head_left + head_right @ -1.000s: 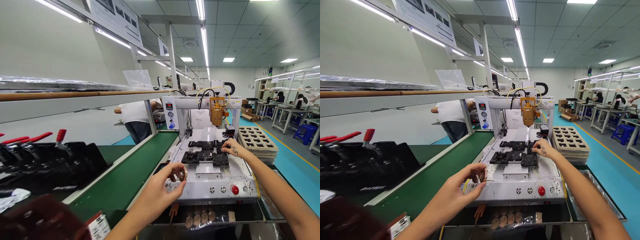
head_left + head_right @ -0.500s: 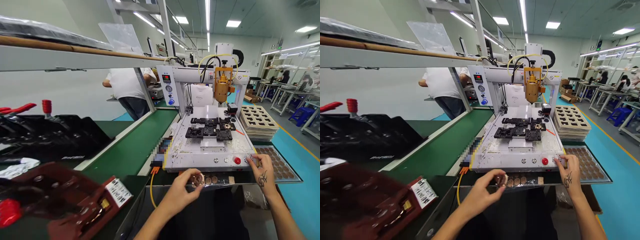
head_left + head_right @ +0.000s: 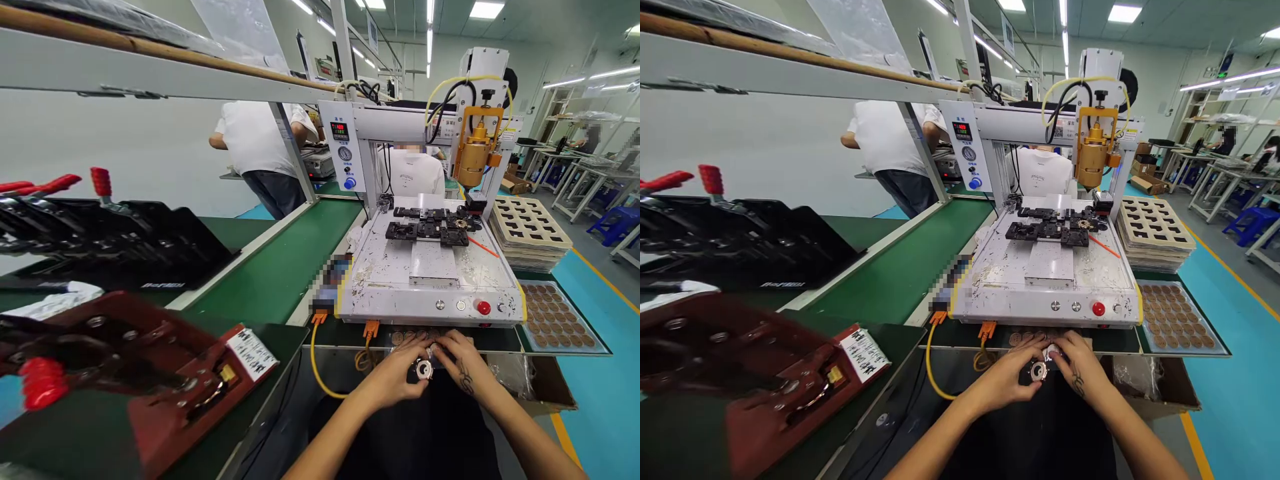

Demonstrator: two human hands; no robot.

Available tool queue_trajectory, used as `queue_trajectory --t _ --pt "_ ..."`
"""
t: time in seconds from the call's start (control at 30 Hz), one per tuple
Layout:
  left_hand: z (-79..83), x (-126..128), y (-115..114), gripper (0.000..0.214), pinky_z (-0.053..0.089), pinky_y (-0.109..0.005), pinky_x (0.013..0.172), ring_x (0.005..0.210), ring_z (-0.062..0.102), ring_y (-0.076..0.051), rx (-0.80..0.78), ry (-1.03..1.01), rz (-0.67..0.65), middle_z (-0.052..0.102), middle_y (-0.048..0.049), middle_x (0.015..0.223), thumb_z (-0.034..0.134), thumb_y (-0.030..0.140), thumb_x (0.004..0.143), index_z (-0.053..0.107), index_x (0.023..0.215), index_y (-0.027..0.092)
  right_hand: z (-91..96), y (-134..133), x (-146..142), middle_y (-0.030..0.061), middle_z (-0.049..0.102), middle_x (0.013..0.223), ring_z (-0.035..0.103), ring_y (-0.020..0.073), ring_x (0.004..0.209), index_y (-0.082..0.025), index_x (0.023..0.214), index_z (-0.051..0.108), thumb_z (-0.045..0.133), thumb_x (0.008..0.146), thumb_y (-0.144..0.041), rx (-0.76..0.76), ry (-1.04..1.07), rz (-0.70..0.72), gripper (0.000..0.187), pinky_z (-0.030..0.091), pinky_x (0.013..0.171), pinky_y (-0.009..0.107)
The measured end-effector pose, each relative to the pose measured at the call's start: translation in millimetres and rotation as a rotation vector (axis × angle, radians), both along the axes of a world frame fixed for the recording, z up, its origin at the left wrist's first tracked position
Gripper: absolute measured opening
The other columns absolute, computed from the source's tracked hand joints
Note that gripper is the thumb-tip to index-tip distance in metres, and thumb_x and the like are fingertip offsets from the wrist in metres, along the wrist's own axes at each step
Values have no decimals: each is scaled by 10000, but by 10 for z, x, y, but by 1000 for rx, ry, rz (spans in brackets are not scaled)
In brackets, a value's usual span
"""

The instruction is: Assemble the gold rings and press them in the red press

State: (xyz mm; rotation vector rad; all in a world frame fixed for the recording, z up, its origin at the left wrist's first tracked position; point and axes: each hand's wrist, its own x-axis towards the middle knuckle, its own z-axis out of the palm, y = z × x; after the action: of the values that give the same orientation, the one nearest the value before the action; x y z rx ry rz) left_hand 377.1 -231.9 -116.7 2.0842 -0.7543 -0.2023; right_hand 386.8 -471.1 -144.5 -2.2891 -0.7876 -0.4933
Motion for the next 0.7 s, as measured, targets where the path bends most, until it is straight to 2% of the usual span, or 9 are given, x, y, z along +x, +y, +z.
queue_trajectory --t 0.2,0.4,0.5,0.6,0.7 --pt "28 39 -62 460 286 -514 1326 1556 452 -328 34 26 1 580 -136 1606 785 123 752 719 1198 213 -166 -28 47 113 706 1054 697 281 952 -216 1285 691 592 1062 -207 -116 -29 39 244 615 818 403" --pt "104 74 -51 354 293 -496 1317 1560 449 -327 7 111 -24 578 -134 1608 785 132 760 724 1097 221 -362 -77 25 130 768 1030 681 251 843 -206 1277 721 528 1073 -135 -77 -184 83 290 581 746 395" --pt "155 70 -30 348 296 -482 1313 1565 440 -329 27 144 -45 578 -132 1609 777 136 763 719 1096 219 -439 -86 -87 98 775 906 662 213 727 -203 1189 752 523 1065 -103 -31 -250 132 279 552 656 355" --pt "153 53 -31 372 243 -482 1331 1574 423 -327 41 151 -34 582 -123 1608 770 133 760 709 1117 220 -437 -116 -302 70 764 846 654 187 673 -210 1143 752 551 1060 -112 30 -269 140 239 550 618 329" --pt "95 58 -81 379 249 -487 1325 1547 466 -329 21 114 22 605 -119 1587 775 135 752 708 1113 229 -348 -192 -502 92 763 942 711 211 802 -220 1163 732 570 1046 -104 94 -231 58 231 609 709 353"
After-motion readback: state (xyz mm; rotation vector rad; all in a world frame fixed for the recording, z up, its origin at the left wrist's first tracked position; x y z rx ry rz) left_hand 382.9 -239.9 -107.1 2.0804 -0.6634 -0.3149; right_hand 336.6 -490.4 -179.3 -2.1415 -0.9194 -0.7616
